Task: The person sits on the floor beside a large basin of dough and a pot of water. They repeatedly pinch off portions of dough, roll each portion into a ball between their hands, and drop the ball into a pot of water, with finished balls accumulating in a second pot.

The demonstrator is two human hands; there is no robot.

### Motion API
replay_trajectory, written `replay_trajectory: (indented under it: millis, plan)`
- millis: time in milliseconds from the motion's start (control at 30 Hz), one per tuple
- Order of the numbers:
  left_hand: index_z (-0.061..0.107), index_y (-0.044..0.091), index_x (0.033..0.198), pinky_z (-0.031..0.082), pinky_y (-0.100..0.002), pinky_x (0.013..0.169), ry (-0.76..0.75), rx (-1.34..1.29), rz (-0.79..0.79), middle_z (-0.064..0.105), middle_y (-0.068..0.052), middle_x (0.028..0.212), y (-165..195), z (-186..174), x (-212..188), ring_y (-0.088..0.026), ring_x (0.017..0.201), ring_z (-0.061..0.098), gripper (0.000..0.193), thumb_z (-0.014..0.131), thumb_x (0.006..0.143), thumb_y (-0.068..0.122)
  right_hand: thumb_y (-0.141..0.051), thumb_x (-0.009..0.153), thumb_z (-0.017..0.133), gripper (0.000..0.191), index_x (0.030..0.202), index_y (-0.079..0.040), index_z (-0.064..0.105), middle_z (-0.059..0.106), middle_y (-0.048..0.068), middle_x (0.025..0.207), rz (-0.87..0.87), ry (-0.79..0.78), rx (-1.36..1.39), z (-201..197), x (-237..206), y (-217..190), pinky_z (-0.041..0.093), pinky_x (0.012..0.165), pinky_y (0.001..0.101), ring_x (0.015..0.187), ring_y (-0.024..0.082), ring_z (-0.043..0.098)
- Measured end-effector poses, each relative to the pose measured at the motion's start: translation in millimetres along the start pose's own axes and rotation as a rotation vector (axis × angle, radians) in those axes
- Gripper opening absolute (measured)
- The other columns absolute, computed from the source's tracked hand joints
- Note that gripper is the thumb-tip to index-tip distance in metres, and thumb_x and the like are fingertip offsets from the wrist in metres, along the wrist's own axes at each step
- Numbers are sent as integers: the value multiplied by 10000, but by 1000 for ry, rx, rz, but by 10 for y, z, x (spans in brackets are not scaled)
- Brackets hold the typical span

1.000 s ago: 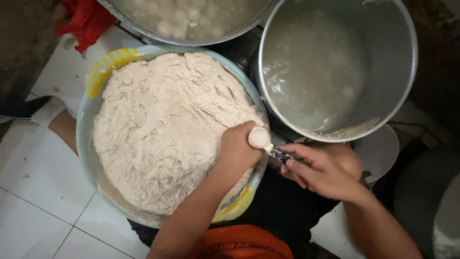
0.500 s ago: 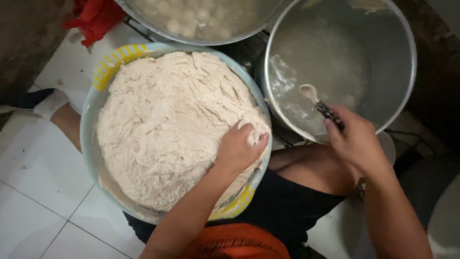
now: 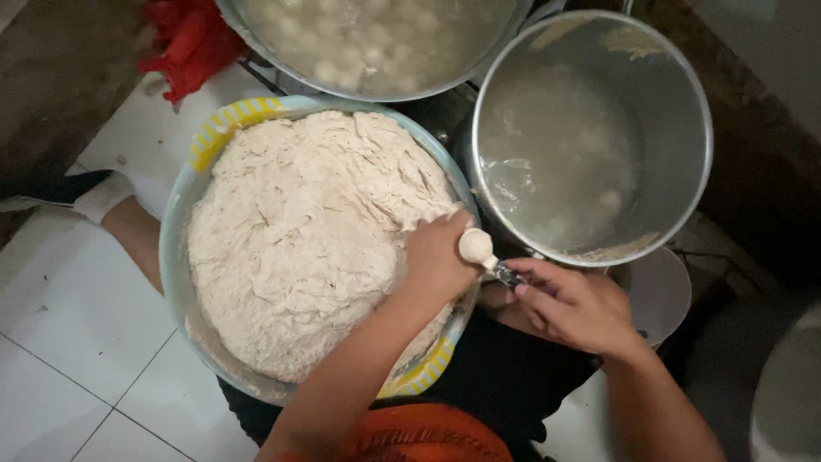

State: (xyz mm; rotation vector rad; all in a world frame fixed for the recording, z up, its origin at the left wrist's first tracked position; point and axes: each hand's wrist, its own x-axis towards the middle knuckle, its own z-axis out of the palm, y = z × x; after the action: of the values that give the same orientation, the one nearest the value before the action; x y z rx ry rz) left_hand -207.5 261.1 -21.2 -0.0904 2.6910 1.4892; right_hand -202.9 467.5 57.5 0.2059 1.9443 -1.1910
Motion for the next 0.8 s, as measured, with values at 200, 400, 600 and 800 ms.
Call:
replay_trajectory:
  millis: [200, 400, 600, 800]
  plan:
    - [751, 177, 1070, 445, -666, 923, -526, 553, 441, 614, -176, 1347, 26, -240, -26, -382, 1111, 646, 371, 659, 876, 479, -153, 923, 616, 483, 1402, -101, 603, 698, 162, 953, -414, 340, -437, -376, 275, -182, 528, 656, 372, 767, 235, 680]
    - [647, 231, 1285, 354, -725, 963, -353, 671, 96, 511, -187, 1460, -363, -888, -48, -409, 1139, 617, 570, 538, 909, 645, -166, 881, 632, 537, 1418, -157, 620, 688, 220, 1201, -206, 520, -962, -646, 744, -215, 516, 905, 502, 1060, 430, 663]
    - [615, 144, 1313, 492, -560, 891, -235, 534, -215, 563, -268, 1326, -327, -799, -35, -456, 1090, 624, 721, 510, 888, 716, -224, 920, 642, 473, 1391, -179, 648, 717, 205, 1179, -130, 569, -921, -626, 700, -276, 536, 908, 489, 1069, 416, 678]
    - [763, 119, 920, 515, -581, 821, 180, 134, 20, 639, -336, 1167, -270, -221, -96, -520, 945, 646, 345, 640, 953, 439, -235, 980, 666, 404, 1339, -51, 631, 722, 183, 1100, -448, 628, -622, -404, 338, -203, 551, 818, 415, 960, 325, 714]
